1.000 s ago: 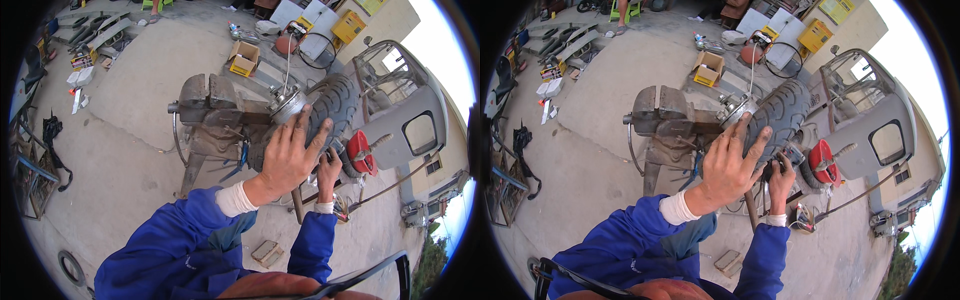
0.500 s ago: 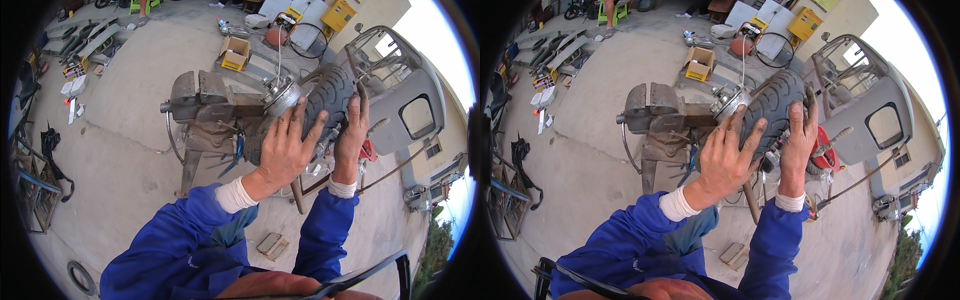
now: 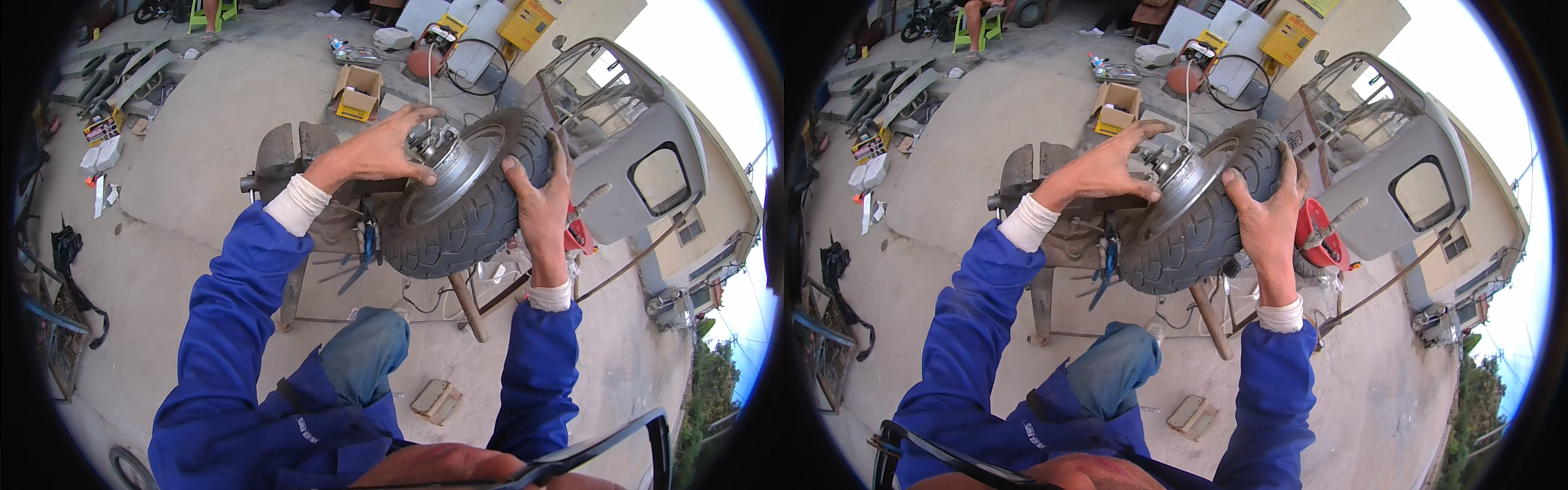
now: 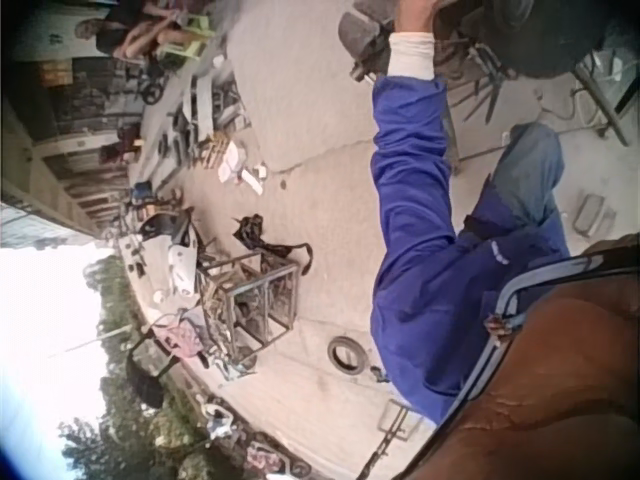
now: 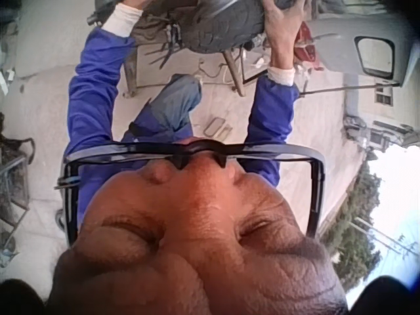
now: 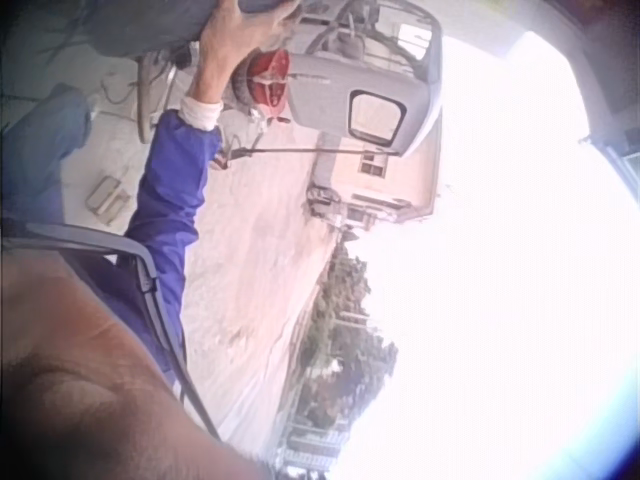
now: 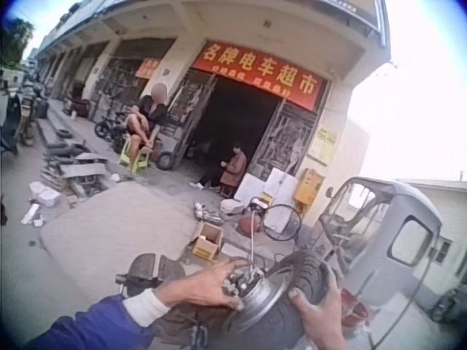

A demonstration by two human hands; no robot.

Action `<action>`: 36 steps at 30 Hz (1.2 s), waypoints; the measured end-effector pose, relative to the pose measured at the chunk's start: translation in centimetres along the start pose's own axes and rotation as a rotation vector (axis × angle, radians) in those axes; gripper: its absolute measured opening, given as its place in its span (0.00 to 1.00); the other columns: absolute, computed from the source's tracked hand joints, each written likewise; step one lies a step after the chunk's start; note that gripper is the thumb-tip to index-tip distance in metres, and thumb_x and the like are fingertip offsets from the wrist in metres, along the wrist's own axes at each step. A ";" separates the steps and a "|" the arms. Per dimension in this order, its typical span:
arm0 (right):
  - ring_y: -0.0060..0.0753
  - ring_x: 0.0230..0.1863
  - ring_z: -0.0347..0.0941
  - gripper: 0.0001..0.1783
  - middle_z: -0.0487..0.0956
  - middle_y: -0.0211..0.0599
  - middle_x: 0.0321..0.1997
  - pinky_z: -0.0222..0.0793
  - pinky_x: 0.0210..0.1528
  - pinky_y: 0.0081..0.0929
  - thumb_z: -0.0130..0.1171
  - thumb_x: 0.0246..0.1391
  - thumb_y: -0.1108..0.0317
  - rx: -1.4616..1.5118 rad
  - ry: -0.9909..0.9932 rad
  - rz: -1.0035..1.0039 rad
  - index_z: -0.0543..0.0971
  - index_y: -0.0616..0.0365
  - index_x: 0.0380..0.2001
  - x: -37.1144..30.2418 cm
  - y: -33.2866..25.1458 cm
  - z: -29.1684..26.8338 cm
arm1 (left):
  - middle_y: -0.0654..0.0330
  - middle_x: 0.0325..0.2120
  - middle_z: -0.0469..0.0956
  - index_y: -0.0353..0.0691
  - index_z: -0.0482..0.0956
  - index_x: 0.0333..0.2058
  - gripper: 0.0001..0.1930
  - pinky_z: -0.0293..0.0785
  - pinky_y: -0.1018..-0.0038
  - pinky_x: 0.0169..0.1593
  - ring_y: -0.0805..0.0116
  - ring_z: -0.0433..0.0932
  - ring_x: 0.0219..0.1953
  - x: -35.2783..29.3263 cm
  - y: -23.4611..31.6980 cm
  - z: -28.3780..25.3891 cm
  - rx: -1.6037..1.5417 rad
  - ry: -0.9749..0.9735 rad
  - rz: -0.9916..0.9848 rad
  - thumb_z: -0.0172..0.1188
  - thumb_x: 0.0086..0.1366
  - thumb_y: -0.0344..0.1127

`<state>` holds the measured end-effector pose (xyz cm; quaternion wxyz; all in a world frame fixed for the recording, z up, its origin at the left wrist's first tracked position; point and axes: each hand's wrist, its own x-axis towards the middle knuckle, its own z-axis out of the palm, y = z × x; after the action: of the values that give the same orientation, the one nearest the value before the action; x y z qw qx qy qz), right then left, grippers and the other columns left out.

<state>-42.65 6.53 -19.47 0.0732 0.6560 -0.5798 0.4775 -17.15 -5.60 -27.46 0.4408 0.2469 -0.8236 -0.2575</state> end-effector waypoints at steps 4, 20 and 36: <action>0.59 0.78 0.60 0.55 0.64 0.62 0.76 0.56 0.80 0.47 0.79 0.52 0.48 0.021 -0.044 -0.059 0.67 0.70 0.73 -0.2 -0.4 -0.2 | 0.44 0.73 0.66 0.43 0.59 0.77 0.66 0.65 0.53 0.75 0.41 0.68 0.73 1.8 -1.0 0.3 0.378 -0.170 0.131 0.84 0.41 0.56; 0.54 0.79 0.60 0.53 0.64 0.59 0.78 0.54 0.81 0.44 0.76 0.53 0.50 0.037 -0.067 -0.057 0.66 0.70 0.74 -1.3 0.9 -1.5 | 0.49 0.71 0.69 0.40 0.62 0.75 0.62 0.76 0.58 0.67 0.47 0.74 0.68 4.9 -1.4 0.6 0.380 -0.427 0.199 0.85 0.41 0.49; 0.48 0.79 0.61 0.51 0.66 0.54 0.78 0.51 0.82 0.40 0.75 0.58 0.54 0.016 -0.081 -0.077 0.64 0.68 0.76 -1.7 0.5 -1.5 | 0.45 0.66 0.71 0.33 0.63 0.73 0.61 0.75 0.59 0.66 0.45 0.77 0.65 6.3 -1.4 -0.6 0.355 -0.523 0.089 0.83 0.43 0.51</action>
<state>-43.67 8.50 -20.15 0.0626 0.6973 -0.5529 0.4519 -19.52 -10.78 -24.28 0.1749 0.2091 -0.9512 -0.1447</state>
